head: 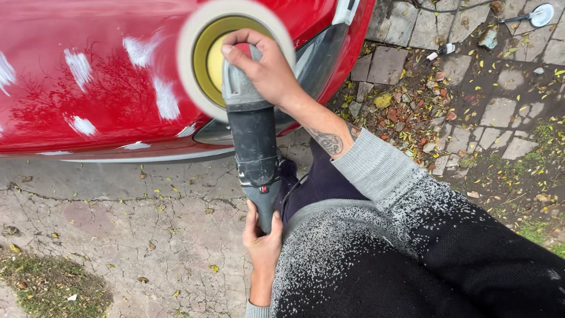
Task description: Polishing the hood of a red car using a power polisher and buffing compound.
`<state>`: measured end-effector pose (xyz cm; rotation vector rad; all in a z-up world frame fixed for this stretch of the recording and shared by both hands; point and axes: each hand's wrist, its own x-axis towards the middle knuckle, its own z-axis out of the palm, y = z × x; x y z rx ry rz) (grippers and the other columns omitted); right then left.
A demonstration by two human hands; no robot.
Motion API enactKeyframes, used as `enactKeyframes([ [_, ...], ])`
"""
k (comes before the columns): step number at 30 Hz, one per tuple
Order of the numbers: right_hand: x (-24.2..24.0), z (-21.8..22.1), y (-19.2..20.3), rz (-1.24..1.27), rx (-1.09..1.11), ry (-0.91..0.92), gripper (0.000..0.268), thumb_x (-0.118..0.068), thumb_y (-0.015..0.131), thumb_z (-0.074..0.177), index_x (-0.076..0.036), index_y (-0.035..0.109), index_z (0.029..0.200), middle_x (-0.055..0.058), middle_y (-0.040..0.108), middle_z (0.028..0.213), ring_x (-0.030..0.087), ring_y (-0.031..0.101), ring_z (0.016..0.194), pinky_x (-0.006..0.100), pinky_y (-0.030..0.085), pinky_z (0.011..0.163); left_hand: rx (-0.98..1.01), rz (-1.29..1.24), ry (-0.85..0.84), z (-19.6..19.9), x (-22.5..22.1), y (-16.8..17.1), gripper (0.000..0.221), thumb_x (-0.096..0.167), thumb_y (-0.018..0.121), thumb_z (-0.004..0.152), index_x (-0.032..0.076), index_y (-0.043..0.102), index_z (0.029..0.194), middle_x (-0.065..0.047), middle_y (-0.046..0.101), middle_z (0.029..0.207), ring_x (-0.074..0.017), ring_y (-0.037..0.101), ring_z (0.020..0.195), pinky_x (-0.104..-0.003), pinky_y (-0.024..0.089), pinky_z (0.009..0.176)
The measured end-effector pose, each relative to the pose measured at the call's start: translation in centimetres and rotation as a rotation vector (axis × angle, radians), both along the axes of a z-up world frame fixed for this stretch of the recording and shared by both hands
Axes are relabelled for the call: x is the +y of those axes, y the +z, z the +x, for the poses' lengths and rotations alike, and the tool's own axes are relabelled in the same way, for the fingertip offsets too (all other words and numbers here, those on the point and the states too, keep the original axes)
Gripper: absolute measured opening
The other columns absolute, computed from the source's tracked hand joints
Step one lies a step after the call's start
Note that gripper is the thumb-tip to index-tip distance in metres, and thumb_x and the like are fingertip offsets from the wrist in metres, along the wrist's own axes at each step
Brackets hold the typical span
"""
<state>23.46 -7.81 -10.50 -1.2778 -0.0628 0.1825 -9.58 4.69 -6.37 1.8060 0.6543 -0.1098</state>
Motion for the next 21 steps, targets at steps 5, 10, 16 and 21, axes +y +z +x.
enactKeyframes([
  [5, -6.2, 0.8, -0.8, 0.041, 0.178, -0.06, 0.028, -0.032, 0.069, 0.1, -0.007, 0.069, 0.113, 0.003, 0.072, 0.108, 0.009, 0.07, 0.094, 0.026, 0.059, 0.087, 0.018, 0.109, -0.189, 3.4, -3.2, 0.6, 0.068, 0.005, 0.075, 0.089, -0.003, 0.047, 0.15, -0.016, 0.076, 0.11, -0.0132, 0.071, 0.092, -0.027, 0.059, 0.081],
  [10, -11.5, 1.8, -3.5, 0.073, 0.168, -0.104, 0.029, -0.032, 0.068, 0.102, -0.007, 0.068, 0.117, 0.004, 0.071, 0.119, 0.01, 0.07, 0.102, 0.028, 0.06, 0.094, -0.013, 0.145, -0.291, 6.2, -5.9, 0.6, 0.065, 0.006, 0.076, 0.088, -0.001, 0.051, 0.148, -0.016, 0.077, 0.108, -0.0145, 0.075, 0.091, -0.029, 0.061, 0.079],
  [16, -16.5, 2.1, -4.9, 0.163, 0.226, -0.158, 0.028, -0.03, 0.066, 0.103, -0.006, 0.067, 0.119, 0.004, 0.07, 0.114, 0.011, 0.069, 0.095, 0.029, 0.06, 0.087, 0.001, 0.245, -0.42, 9.4, -8.5, 2.0, 0.062, 0.01, 0.078, 0.088, 0.005, 0.055, 0.145, -0.016, 0.076, 0.104, -0.019, 0.076, 0.088, -0.031, 0.061, 0.075],
  [21, -16.3, 2.5, -4.9, 0.196, 0.216, -0.173, 0.028, -0.031, 0.066, 0.102, -0.007, 0.067, 0.117, 0.004, 0.071, 0.117, 0.011, 0.069, 0.095, 0.028, 0.061, 0.086, -0.014, 0.277, -0.463, 9.5, -8.2, 1.8, 0.061, 0.011, 0.079, 0.088, 0.007, 0.056, 0.144, -0.017, 0.076, 0.106, -0.0203, 0.077, 0.09, -0.032, 0.061, 0.075],
])
